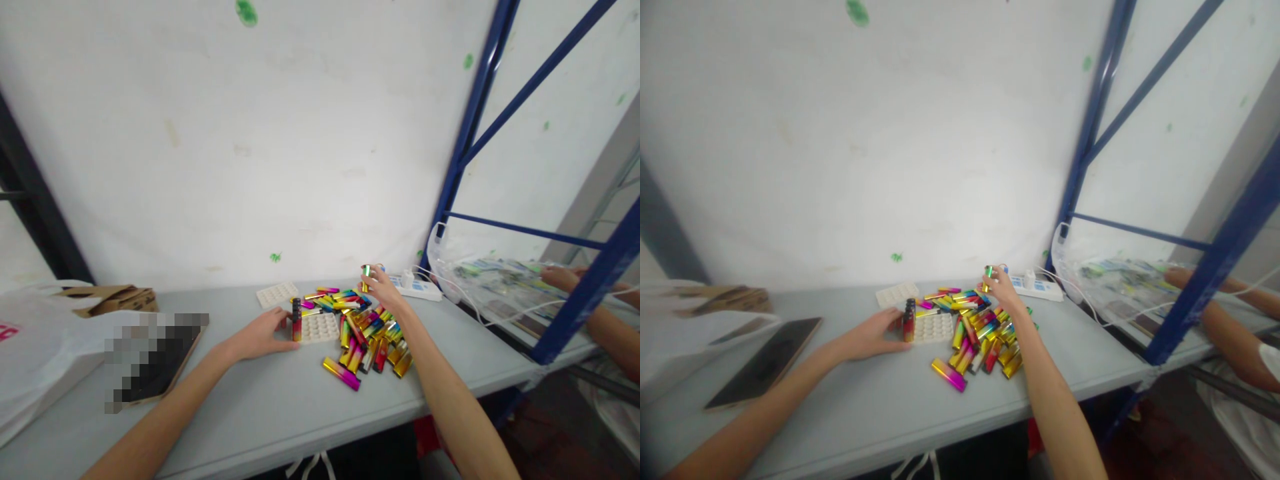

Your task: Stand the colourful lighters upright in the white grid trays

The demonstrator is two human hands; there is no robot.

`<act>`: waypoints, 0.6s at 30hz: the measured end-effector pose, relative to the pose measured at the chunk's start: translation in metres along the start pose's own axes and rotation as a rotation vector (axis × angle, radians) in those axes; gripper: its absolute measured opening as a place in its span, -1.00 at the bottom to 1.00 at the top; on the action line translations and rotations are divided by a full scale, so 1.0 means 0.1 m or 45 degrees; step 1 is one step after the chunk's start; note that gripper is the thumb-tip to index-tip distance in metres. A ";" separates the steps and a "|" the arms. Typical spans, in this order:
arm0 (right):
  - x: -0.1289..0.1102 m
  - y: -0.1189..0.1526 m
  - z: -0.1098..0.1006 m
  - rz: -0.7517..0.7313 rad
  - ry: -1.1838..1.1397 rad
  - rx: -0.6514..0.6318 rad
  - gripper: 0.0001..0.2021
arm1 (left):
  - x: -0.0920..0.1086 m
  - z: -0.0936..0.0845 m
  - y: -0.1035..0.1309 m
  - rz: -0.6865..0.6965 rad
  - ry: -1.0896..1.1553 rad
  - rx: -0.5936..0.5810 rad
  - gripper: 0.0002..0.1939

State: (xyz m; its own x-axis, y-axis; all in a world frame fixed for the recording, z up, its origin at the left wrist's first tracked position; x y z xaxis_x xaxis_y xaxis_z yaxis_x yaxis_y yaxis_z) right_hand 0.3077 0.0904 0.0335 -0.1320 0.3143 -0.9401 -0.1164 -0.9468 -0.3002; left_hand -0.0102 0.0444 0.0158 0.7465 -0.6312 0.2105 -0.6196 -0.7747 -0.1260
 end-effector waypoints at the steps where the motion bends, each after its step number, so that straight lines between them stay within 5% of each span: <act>1: 0.01 0.03 0.13 0.024 -0.152 -0.067 -0.59 | 0.00 0.00 0.00 -0.001 -0.003 -0.002 -0.41; 7: 0.03 0.20 0.72 0.143 -0.254 -0.352 -0.59 | -0.03 0.01 0.00 0.001 0.033 0.036 -0.38; 14: -0.30 0.45 0.99 -0.415 0.515 -0.192 -0.51 | -0.01 0.02 0.00 0.017 0.054 0.029 -0.35; 18: -0.22 0.53 1.10 -0.367 0.637 -0.094 -0.56 | 0.01 0.01 0.01 0.020 0.056 0.030 -0.37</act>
State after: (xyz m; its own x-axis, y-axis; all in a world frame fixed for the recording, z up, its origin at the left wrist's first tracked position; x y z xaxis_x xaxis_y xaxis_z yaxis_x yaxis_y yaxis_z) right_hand 0.1961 0.0413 0.0564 0.3780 0.5059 -0.7754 -0.0077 -0.8358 -0.5490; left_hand -0.0102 0.0426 0.0153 0.7249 -0.6417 0.2505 -0.6250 -0.7656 -0.1524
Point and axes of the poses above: each hand's wrist, its own y-axis away from the middle knuckle, its own z-axis out of the palm, x = y × z, the point moved 8 cm from there along -y, towards the middle knuckle, and after that the axes turned 13 degrees about -y, right-handed, at the moved point
